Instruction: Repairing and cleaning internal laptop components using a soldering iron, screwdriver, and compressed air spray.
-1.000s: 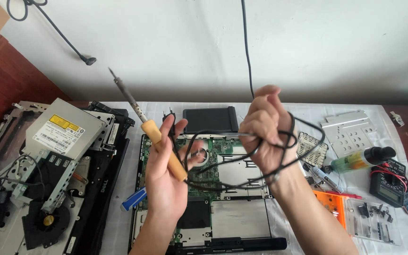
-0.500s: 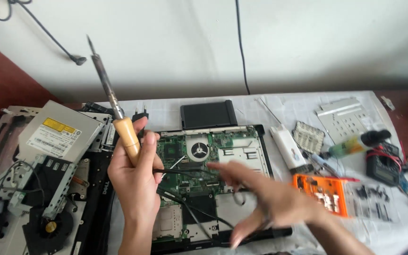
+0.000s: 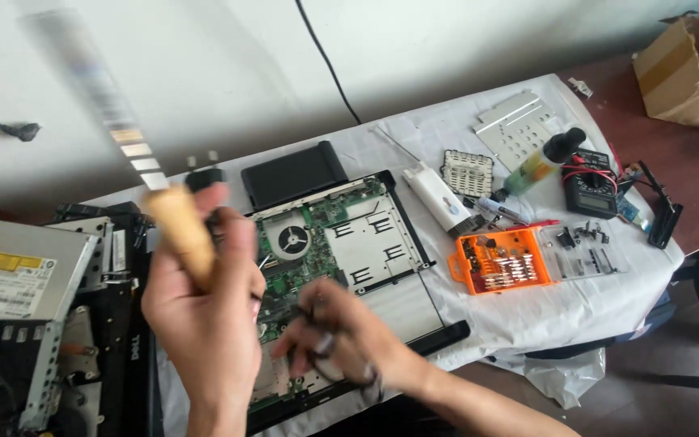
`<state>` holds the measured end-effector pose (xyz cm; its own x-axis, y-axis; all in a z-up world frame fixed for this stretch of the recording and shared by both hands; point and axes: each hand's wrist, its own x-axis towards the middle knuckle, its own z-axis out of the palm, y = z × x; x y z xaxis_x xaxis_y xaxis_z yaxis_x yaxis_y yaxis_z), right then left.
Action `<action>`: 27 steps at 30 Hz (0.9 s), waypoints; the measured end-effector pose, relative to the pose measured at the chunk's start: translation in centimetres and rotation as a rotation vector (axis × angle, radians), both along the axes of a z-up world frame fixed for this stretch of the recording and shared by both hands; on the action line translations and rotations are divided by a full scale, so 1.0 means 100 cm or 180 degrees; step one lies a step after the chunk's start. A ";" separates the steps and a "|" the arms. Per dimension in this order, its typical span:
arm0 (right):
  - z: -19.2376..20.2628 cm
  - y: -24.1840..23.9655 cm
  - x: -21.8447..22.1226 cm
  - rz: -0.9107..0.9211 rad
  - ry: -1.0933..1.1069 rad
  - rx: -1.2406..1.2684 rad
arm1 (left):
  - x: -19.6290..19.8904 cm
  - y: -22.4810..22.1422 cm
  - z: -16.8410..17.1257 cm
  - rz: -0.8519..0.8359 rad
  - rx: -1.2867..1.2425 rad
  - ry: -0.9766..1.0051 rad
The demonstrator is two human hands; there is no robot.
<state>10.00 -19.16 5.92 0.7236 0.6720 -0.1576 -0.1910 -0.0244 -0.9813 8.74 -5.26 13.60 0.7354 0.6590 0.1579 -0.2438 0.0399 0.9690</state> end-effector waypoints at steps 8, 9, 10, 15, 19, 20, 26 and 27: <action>0.020 -0.008 0.089 -0.0896 -0.0263 0.0329 | 0.032 -0.034 -0.019 -0.0825 0.0454 -0.0092; 0.012 -0.004 0.097 -0.0926 -0.0290 0.0649 | 0.039 -0.044 -0.017 -0.0884 0.0689 0.0022; 0.005 -0.001 0.105 -0.0968 -0.0319 0.0967 | 0.048 -0.055 -0.015 -0.0955 0.0922 0.0132; -0.012 -0.006 0.135 -0.1220 -0.0113 0.1064 | 0.085 -0.083 -0.016 -0.0865 0.1860 0.0530; -0.027 -0.019 0.152 -0.1662 0.0204 0.1154 | 0.123 -0.094 -0.037 -0.0204 0.2904 0.0021; -0.029 -0.023 0.156 -0.1703 0.0208 0.1165 | 0.135 -0.092 -0.039 -0.0245 0.2916 0.0011; -0.020 -0.060 0.173 -0.1880 0.0199 0.2317 | 0.197 -0.097 -0.037 -0.1045 0.2918 -0.0162; -0.025 -0.067 0.178 -0.1820 0.0516 0.2806 | 0.212 -0.101 -0.049 -0.1253 0.3282 0.0161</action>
